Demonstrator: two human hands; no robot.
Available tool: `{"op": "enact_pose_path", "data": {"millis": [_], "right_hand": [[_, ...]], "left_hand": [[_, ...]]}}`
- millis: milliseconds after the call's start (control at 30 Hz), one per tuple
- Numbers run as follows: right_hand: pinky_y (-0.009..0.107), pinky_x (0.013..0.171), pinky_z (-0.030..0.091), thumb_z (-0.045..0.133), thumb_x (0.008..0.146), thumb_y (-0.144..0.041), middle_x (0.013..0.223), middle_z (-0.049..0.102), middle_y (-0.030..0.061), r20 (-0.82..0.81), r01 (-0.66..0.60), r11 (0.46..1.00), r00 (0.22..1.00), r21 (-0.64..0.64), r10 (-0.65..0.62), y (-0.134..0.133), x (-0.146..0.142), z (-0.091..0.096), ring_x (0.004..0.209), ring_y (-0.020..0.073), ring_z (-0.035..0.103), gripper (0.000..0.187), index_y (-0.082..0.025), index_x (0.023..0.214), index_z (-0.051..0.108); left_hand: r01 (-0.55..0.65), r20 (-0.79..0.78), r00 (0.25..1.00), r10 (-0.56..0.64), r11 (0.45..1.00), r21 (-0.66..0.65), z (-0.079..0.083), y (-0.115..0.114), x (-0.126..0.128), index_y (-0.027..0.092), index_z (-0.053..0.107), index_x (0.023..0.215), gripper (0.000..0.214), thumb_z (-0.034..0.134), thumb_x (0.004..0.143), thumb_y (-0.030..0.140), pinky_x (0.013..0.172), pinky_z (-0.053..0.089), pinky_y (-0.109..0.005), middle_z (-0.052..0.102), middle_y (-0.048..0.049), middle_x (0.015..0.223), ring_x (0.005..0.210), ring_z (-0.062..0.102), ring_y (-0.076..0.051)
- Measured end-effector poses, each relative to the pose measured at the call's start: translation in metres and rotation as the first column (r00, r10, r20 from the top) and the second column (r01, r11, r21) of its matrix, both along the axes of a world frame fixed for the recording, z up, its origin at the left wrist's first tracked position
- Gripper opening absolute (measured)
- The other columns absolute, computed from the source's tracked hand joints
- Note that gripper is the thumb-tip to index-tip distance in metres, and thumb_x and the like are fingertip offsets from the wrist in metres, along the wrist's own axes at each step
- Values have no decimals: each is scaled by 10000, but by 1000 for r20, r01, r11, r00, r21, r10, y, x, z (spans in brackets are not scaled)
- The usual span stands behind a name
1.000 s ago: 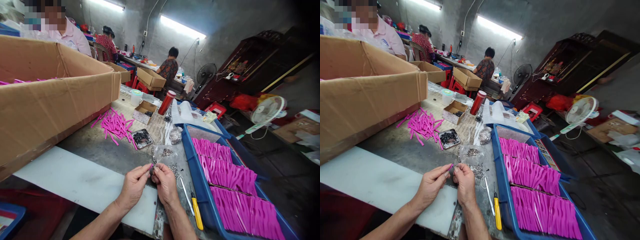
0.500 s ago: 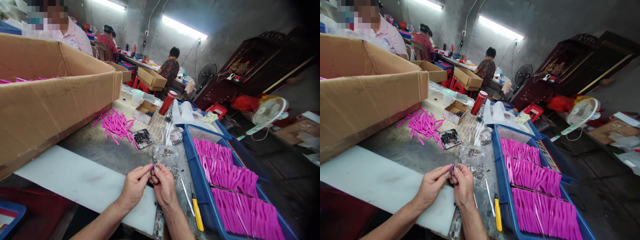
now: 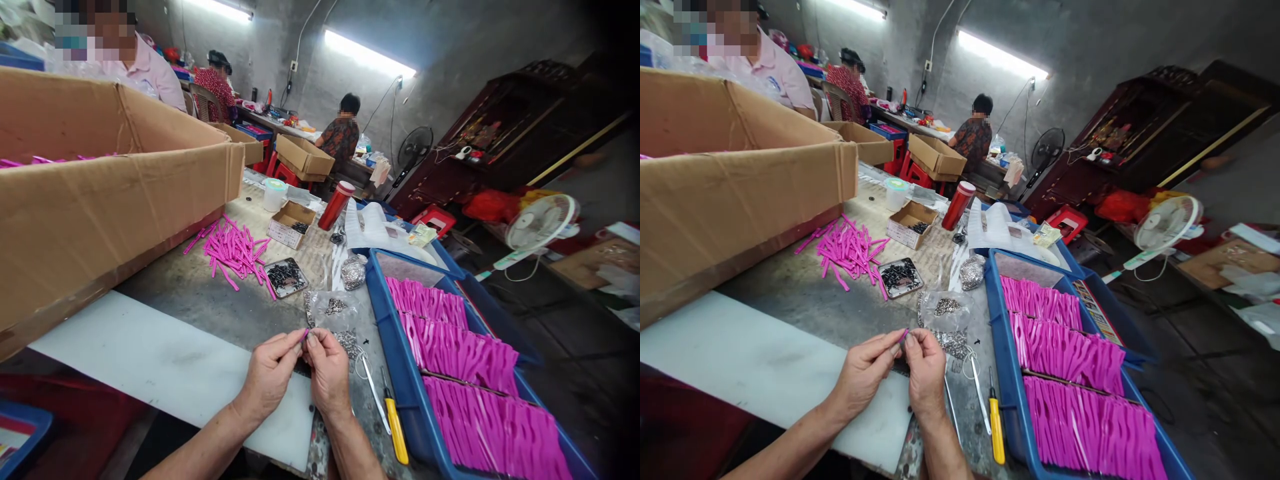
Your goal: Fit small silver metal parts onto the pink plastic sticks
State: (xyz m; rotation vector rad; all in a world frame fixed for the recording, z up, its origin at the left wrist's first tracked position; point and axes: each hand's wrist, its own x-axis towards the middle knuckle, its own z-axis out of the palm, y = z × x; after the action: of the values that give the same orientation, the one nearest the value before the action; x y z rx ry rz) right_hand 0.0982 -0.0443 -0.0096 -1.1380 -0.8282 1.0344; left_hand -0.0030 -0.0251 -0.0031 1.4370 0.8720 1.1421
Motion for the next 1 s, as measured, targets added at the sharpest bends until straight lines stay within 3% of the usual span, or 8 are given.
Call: {"op": "enact_pose_path", "data": {"millis": [133, 300, 567, 833, 1000], "right_hand": [[219, 506, 367, 549, 713, -320, 566, 488, -26, 75, 7, 1000, 997, 4, -8, 0, 0, 2, 523, 106, 445, 161, -163, 684, 527], [199, 436, 320, 482, 755, -360, 496, 400, -51, 107, -8, 1000, 994, 22, 5, 0, 0, 2, 438, 82, 350, 225, -165, 649, 520], [224, 508, 375, 572, 676, -339, 602, 493, -21, 100, 65, 998, 993, -10, -63, 1, 1, 1, 530, 109, 446, 184, -169, 702, 507], [195, 398, 259, 448, 769, -397, 484, 399, -50, 110, 13, 1000, 994, 25, -16, 1, 1, 1, 418, 75, 315, 295, -171, 579, 455], [210, 481, 338, 537, 718, -334, 545, 465, -39, 162, 18, 1000, 987, 21, -21, 1, 1, 4, 498, 96, 414, 181, -167, 657, 504]], "left_hand": [[2, 4, 1000, -2, 1000, 0, -2, 0, 0, 157, 631, 960, 270, 481, 737, 182, 512, 462, -211, 593, -44, 683, 604, 538, -135], [1, 8, 1000, -1, 1000, -11, -3, -1, 1, 159, 635, 952, 264, 486, 735, 183, 511, 460, -212, 597, -45, 702, 578, 533, -125], [7, 22, 1000, -6, 999, -48, -4, -1, 1, 154, 628, 965, 276, 482, 732, 186, 493, 464, -212, 593, -48, 687, 605, 543, -139], [10, 41, 999, -9, 1000, -24, -2, -1, 2, 167, 631, 957, 269, 476, 739, 181, 497, 469, -209, 613, -50, 728, 597, 550, -131], [6, 34, 999, -5, 1000, -27, 0, -1, 2, 153, 635, 951, 266, 486, 731, 174, 509, 465, -215, 595, -40, 673, 577, 542, -127]]}}
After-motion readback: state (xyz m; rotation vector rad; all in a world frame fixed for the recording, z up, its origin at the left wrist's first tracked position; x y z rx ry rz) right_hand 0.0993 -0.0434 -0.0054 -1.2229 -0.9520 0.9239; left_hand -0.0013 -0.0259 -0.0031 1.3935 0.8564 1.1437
